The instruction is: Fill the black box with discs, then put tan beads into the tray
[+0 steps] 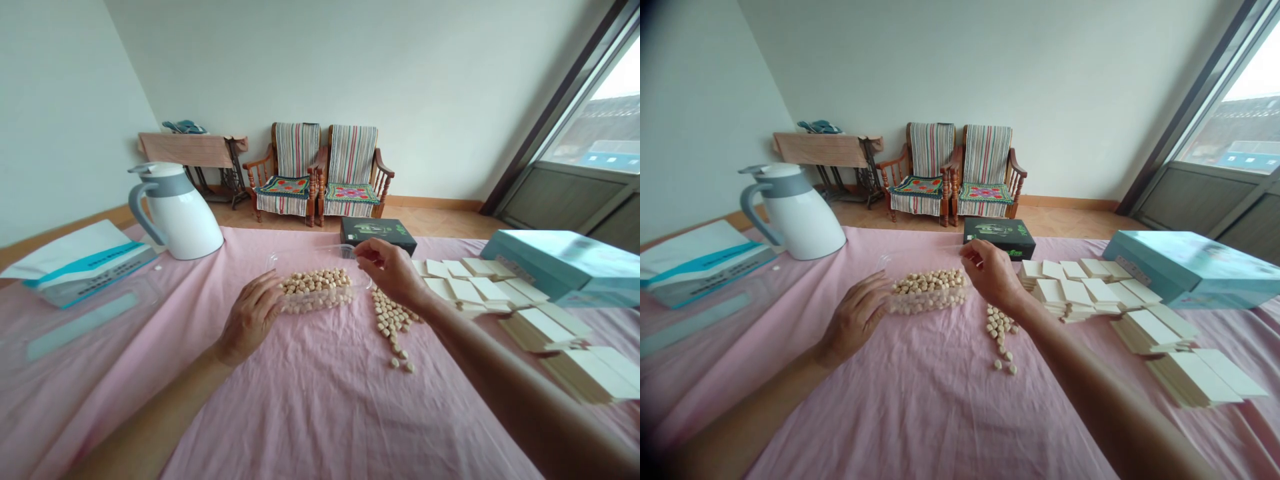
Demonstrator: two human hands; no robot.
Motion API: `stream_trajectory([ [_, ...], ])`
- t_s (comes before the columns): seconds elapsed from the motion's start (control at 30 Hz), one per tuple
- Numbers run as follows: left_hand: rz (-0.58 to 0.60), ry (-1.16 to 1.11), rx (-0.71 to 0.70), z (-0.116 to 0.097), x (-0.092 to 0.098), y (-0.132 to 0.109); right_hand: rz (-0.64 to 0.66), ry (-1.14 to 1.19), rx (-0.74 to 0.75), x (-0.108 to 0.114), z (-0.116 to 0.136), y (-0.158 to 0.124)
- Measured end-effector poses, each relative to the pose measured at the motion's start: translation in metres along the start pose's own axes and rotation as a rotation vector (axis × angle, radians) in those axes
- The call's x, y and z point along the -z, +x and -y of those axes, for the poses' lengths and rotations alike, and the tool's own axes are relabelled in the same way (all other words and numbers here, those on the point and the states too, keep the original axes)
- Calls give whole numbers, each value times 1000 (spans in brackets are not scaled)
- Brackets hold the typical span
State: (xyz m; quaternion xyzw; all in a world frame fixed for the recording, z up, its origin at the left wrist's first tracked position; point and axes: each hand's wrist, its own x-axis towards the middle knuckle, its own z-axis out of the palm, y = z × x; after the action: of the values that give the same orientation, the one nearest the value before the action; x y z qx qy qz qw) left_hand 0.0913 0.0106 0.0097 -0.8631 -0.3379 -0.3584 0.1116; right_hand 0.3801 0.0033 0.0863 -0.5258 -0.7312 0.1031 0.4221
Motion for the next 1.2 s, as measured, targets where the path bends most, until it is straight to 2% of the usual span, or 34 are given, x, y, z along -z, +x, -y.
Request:
stream_trajectory([
  [0.1, -17, -8, -1, -1, -1, 1, 81, -128, -37, 18, -21, -24],
  [0.2, -24, -10, -1, -2, -1, 1, 327, -330, -63, 29, -43, -57],
  [0.23, -23, -10, -1, -1, -2, 1, 374, -387, -92, 29, -49, -68],
  [0.33, -15, -8, 4, 0, -2, 0, 402, -458, -135, 22, -65, -95],
  [0.43, -18, -10, 7, 0, -3, 0, 372, -453, -124, 16, -71, -108],
  [0.57, -37, -27, 29, -3, -3, 1, 323, -417, -120, 23, -57, -93],
  [0.67, -41, -40, 46, -4, -5, 0, 184, -279, -64, 25, -32, -63],
  [0.77, -36, -54, 45, -4, -5, -1, 93, -153, -3, 12, -5, -31],
  [0.9, -38, -56, 22, -3, -4, -2, 65, -57, 50, -12, 16, -4],
  [0.97, -41, -55, 17, -2, -4, -2, 46, -7, 44, -15, 18, -2],
  [1.07, -43, -58, 16, -2, -5, -2, 40, -27, 15, -5, 9, -12],
  [1.13, -46, -61, 22, -2, -6, -2, 128, -122, -13, 8, -4, -25],
  [1.2, -45, -62, 30, -1, -7, -2, 269, -245, -37, 19, -18, -42],
])
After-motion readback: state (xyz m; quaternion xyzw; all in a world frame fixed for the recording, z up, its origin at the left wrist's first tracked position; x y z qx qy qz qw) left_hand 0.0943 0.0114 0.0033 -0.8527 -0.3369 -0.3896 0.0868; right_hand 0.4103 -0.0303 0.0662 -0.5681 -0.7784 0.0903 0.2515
